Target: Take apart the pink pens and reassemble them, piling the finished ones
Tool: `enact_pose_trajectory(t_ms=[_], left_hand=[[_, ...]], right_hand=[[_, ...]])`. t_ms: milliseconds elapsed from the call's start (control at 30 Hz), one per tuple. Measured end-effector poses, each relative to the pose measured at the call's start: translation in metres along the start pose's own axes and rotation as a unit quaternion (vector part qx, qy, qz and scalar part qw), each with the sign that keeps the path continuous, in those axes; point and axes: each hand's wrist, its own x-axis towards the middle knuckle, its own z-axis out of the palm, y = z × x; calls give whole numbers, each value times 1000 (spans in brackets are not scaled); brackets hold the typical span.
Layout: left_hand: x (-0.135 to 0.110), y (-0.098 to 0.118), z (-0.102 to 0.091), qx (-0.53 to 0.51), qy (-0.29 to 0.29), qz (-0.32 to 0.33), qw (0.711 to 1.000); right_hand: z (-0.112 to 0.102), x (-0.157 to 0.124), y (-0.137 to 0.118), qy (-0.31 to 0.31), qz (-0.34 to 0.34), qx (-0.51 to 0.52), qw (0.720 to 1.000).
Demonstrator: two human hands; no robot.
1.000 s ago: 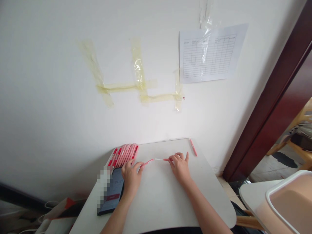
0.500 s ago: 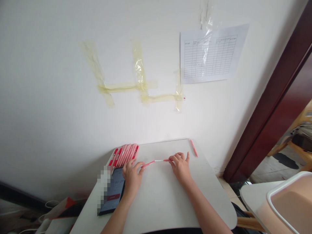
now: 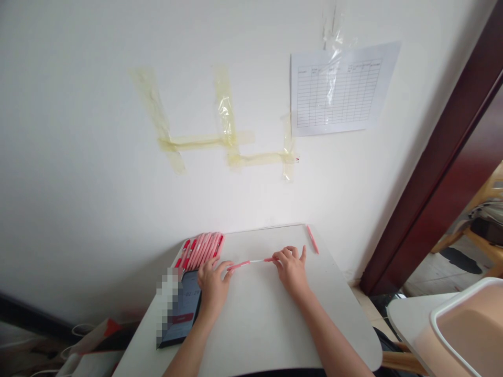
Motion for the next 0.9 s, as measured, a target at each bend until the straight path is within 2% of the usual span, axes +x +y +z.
enact_pose_trajectory(t_ms=[633,900], left_hand=[[-2,5,2,-25,-20,31,999],[-3,8,2,-33,-22,58,998]], right_hand=[[-6,-1,-17,-15,-42,21,999],[-5,-2,-17,-3,-58,26,998]])
